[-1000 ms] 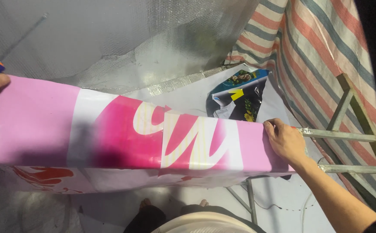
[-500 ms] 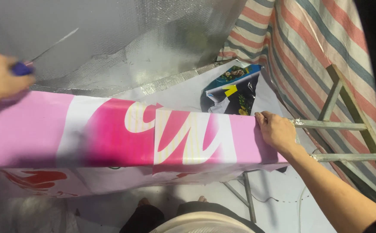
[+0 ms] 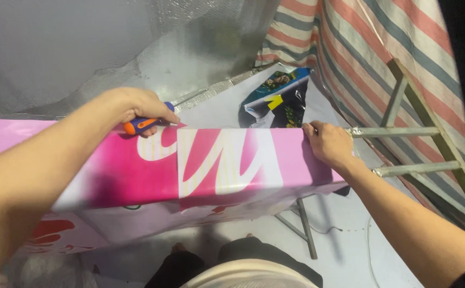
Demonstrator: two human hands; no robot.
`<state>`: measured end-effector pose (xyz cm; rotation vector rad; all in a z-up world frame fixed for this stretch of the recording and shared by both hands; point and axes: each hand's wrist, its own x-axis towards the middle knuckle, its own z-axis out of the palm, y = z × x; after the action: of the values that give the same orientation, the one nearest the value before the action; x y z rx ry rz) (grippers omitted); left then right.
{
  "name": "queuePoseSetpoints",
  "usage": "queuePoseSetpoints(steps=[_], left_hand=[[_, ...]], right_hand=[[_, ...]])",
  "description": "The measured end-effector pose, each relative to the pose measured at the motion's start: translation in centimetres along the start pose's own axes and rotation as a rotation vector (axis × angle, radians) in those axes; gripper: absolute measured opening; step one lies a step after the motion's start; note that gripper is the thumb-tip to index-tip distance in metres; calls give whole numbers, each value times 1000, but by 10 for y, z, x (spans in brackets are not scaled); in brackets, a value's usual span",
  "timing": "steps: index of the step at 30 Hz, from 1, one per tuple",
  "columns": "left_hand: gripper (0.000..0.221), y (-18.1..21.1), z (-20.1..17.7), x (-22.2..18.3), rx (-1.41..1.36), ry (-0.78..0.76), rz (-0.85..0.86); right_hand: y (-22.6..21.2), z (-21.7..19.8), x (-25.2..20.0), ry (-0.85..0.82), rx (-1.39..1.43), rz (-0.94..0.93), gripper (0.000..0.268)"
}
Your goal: Wrapping a large rectangular object with a printed vinyl sheet and trimming the excess material with a utility knife
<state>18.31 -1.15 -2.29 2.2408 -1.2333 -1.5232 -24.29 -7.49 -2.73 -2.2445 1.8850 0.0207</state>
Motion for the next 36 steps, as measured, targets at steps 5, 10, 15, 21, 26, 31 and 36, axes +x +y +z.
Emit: queuePoseSetpoints(steps=[5, 10, 15, 21, 26, 31, 36], left_hand=[[58, 4, 1, 38, 64, -41, -11], [66, 15, -3, 3, -1, 23, 27], [78, 12, 2, -8, -64, 122, 103], [38, 9, 3, -17, -109, 171, 130], [37, 5, 1, -26, -132, 164, 173], [33, -4, -2, -9, -157, 167, 202], [32, 11, -7, -17, 33, 117, 60]], right_hand=[[-7, -7, -6, -6, 32, 21, 45], [-1, -4, 1, -32, 51, 36, 46], [-26, -14, -10, 21, 44, 5, 36], [-122, -1, 5, 30, 260, -315, 31], [-177, 24, 48, -143, 224, -476, 32], [-202, 49, 77, -251, 207, -520, 28], [-206, 51, 82, -326, 205, -427, 41]])
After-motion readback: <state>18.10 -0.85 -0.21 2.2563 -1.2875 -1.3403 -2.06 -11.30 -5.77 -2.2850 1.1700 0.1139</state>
